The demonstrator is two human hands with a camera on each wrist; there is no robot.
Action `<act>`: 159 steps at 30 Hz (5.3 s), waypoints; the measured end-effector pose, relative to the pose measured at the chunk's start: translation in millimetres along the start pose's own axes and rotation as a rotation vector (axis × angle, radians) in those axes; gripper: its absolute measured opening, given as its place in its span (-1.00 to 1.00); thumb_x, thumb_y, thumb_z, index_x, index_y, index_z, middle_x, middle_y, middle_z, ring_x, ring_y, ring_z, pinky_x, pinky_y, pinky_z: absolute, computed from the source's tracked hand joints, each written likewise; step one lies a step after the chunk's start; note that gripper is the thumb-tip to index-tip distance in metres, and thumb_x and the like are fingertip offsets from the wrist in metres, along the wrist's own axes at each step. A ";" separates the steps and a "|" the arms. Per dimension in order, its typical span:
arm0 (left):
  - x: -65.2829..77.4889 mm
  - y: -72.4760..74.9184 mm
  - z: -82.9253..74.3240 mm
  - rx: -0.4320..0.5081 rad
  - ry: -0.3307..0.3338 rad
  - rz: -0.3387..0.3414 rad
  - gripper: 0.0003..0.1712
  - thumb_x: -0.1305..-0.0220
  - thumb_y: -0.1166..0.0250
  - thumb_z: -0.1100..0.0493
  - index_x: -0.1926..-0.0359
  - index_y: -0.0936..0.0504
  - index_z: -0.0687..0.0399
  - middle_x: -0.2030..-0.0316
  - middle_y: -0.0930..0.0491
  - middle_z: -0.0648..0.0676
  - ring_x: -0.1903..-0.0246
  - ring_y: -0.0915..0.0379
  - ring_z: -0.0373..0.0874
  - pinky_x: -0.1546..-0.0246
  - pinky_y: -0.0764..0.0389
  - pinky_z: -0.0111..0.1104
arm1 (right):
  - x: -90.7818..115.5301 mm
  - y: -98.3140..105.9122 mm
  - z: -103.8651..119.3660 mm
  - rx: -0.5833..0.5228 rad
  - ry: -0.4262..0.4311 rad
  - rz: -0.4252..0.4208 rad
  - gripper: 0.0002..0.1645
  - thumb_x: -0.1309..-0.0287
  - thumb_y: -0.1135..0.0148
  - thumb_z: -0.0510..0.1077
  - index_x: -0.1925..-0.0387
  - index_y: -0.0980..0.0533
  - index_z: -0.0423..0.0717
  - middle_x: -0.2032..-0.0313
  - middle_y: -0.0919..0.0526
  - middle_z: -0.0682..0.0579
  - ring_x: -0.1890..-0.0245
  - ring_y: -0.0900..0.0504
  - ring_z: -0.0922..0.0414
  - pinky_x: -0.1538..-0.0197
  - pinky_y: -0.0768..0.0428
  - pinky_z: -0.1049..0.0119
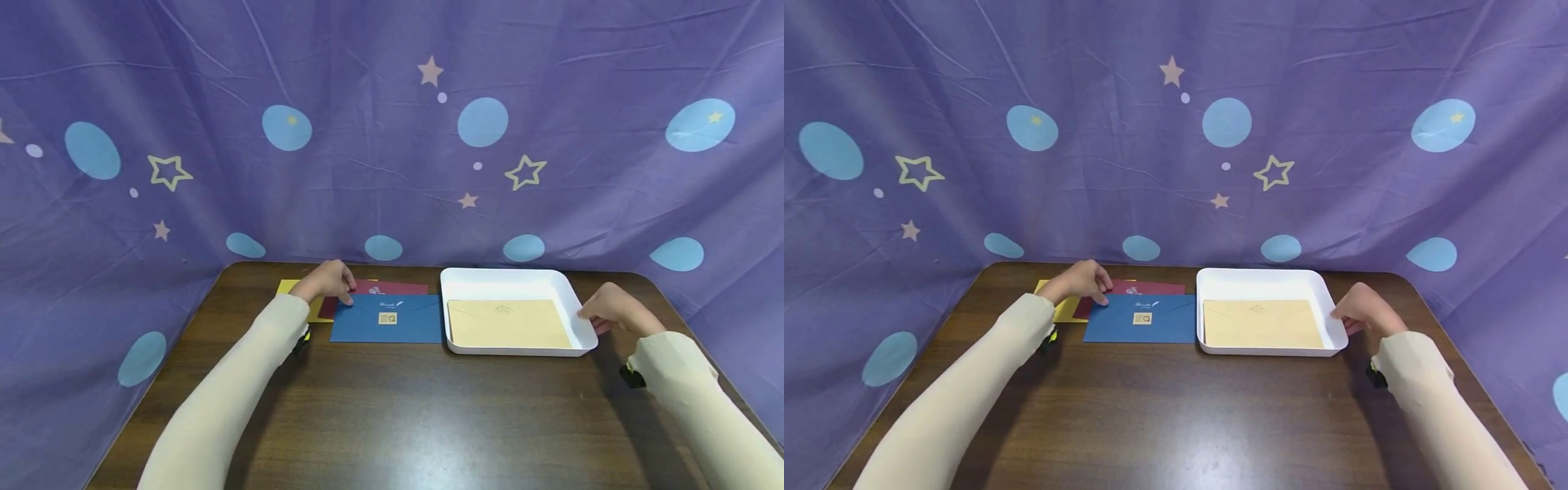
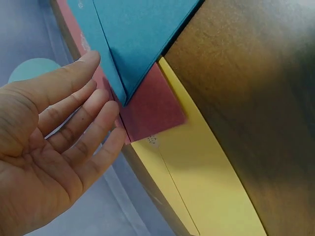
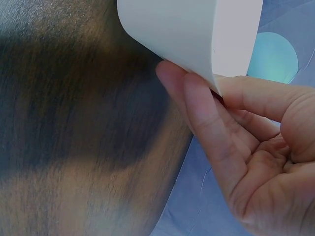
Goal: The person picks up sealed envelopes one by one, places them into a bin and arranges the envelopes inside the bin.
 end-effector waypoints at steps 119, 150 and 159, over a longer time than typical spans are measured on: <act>29.1 45.4 14.5 0.133 0.024 0.243 -0.65 -0.28 -0.25 0.50 -0.08 -0.67 0.37 0.13 -0.68 0.17 0.25 -0.58 -0.19 0.07 -0.75 -0.21 | 1.0 -1.1 -1.3 0.002 0.050 0.007 -0.66 -0.17 -0.27 -0.38 0.16 -0.54 -0.71 0.53 -0.68 0.04 0.52 -0.68 0.16 0.36 -0.77 0.18; 38.7 79.5 -13.8 0.244 -0.084 0.156 -0.68 -0.27 -0.28 0.50 -0.06 -0.67 0.40 0.24 -0.72 0.13 0.32 -0.64 -0.21 0.17 -0.74 -0.32 | 2.5 -1.1 -0.7 0.000 0.043 0.005 -0.70 -0.17 -0.27 -0.39 0.20 -0.54 -0.68 0.55 -0.64 0.07 0.51 -0.68 0.16 0.35 -0.77 0.19; 28.6 77.3 -42.0 0.216 -0.113 0.138 -0.70 -0.28 -0.26 0.51 -0.02 -0.70 0.36 0.26 -0.70 0.10 0.31 -0.63 -0.18 0.13 -0.75 -0.26 | 1.2 -1.9 2.4 0.010 0.039 -0.001 -0.71 -0.16 -0.27 -0.39 0.22 -0.56 -0.68 0.57 -0.67 0.03 0.55 -0.66 0.16 0.39 -0.76 0.20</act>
Point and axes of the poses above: each hand's wrist, its own x-axis away from the middle knuckle, its own y-axis out of the back of the hand, z = x × y, the point moved 1 cm from there along -x, towards the middle knuckle
